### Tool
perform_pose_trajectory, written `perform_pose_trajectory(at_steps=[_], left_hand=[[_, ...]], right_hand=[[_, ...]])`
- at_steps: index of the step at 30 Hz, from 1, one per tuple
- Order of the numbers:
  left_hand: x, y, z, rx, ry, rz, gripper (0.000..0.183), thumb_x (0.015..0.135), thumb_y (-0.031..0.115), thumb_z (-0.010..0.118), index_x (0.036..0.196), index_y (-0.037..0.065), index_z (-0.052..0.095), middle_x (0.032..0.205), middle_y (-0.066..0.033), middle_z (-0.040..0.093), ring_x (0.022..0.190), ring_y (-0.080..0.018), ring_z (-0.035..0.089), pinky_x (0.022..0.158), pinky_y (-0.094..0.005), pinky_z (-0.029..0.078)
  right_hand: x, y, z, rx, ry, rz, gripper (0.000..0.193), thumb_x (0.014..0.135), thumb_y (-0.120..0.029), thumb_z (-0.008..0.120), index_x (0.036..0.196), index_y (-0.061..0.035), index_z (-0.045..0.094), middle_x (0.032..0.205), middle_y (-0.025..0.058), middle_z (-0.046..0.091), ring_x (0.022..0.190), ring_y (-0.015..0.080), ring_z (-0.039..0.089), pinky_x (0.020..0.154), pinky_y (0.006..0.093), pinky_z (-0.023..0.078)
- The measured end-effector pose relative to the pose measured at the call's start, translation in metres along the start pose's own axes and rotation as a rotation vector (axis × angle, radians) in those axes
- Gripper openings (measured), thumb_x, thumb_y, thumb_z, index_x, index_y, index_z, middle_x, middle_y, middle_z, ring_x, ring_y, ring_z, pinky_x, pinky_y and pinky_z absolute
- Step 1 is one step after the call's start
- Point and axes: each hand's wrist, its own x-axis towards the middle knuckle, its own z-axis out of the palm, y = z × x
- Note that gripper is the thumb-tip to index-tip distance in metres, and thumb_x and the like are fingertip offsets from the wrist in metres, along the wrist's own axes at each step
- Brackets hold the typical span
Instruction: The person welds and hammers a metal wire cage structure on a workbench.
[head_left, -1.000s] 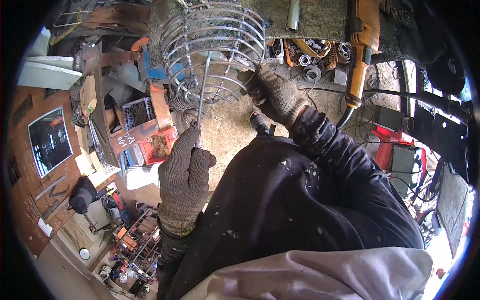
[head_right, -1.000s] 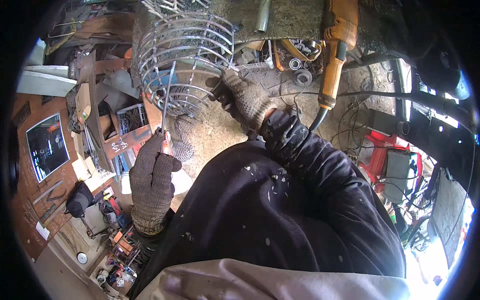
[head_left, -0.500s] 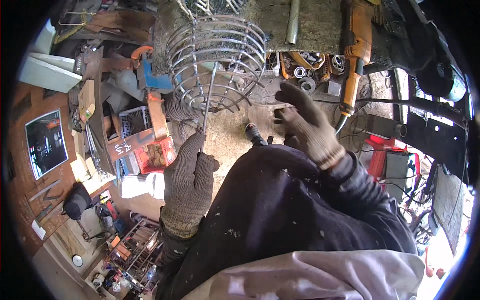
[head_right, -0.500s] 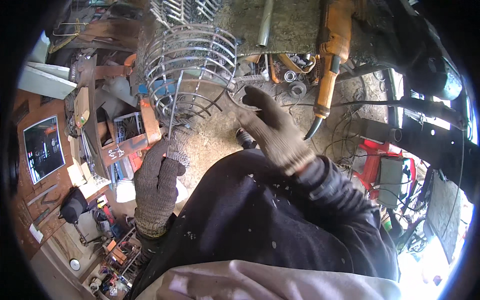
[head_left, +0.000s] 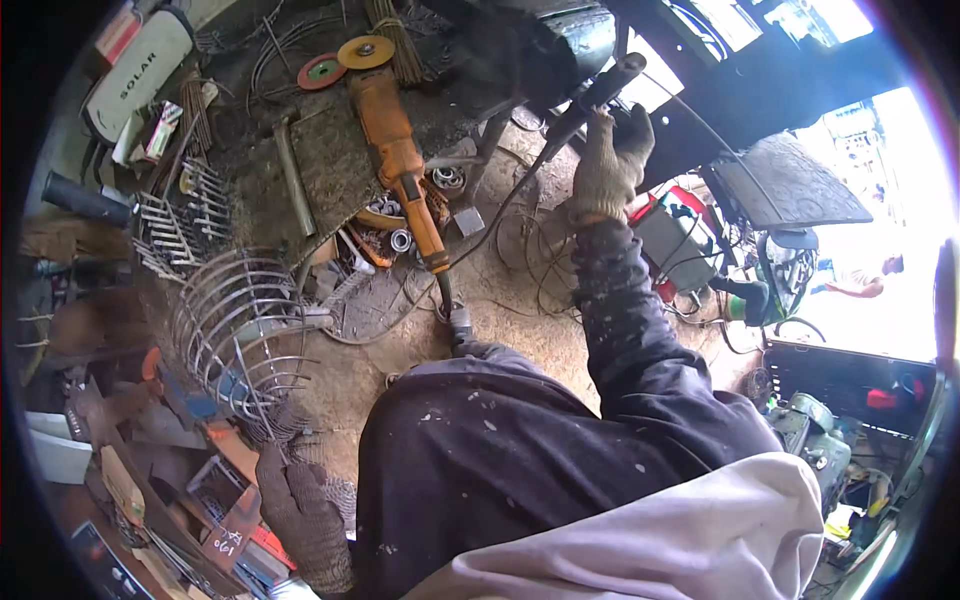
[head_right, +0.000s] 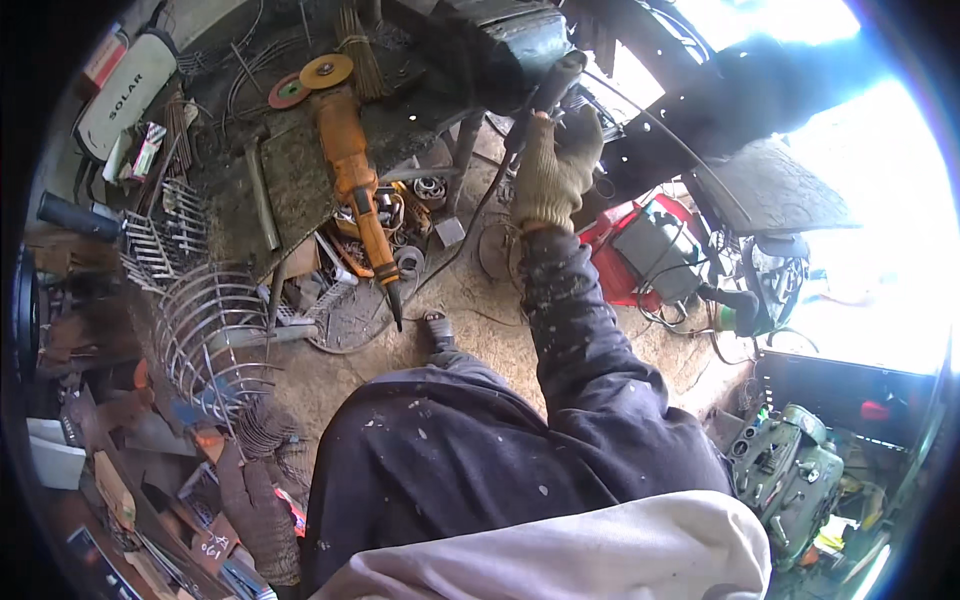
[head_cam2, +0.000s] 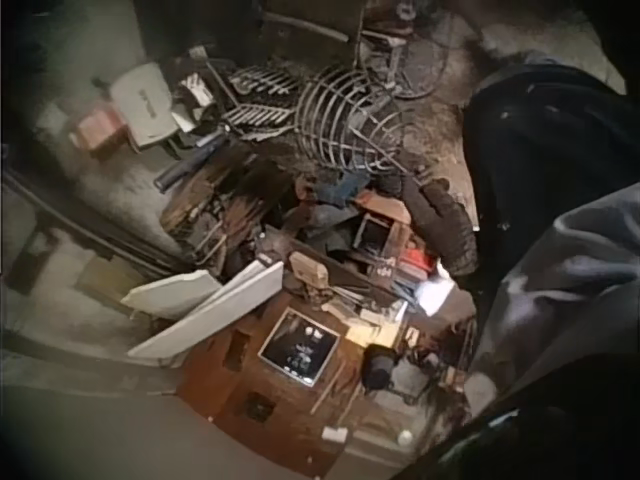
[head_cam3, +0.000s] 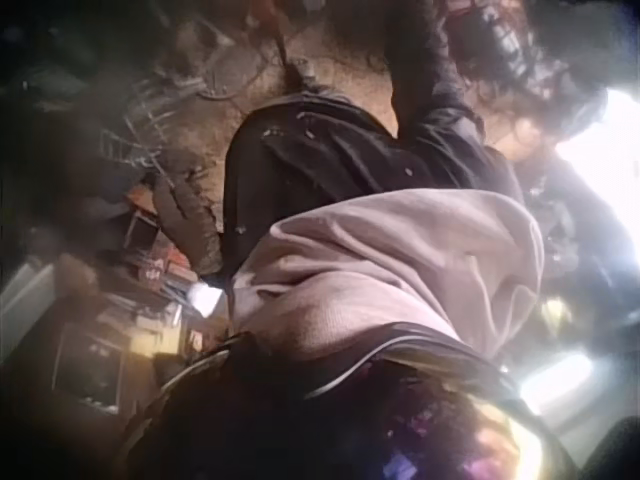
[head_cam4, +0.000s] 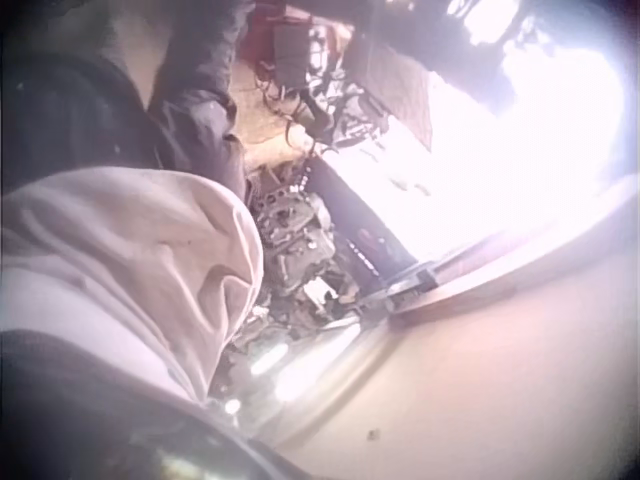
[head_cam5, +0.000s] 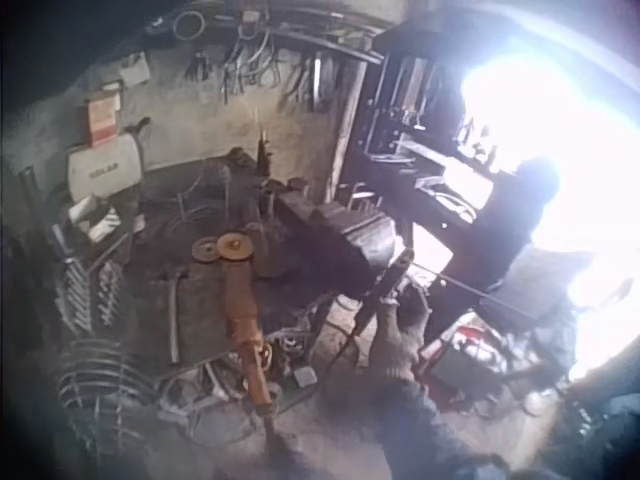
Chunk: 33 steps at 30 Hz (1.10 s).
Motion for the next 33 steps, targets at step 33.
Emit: perform_pose_trajectory(at_steps=[33], left_hand=[[-0.003,-0.014,-0.006,-0.024,-0.018,-0.042,0.032,0.098,0.010,0.053,0.129,0.001,0.055,0.077,-0.0139,0.069,0.071,-0.0222,0.071,0.069,-0.0353,0.055]], right_hand=[[0.023,-0.037,-0.050,-0.161,-0.277,-0.349,0.033,0.086,-0.022,0.066,0.109,0.0010,0.064,0.097,0.0167,0.069,0.086,0.0258,0.067,0.079,0.0442,0.056]])
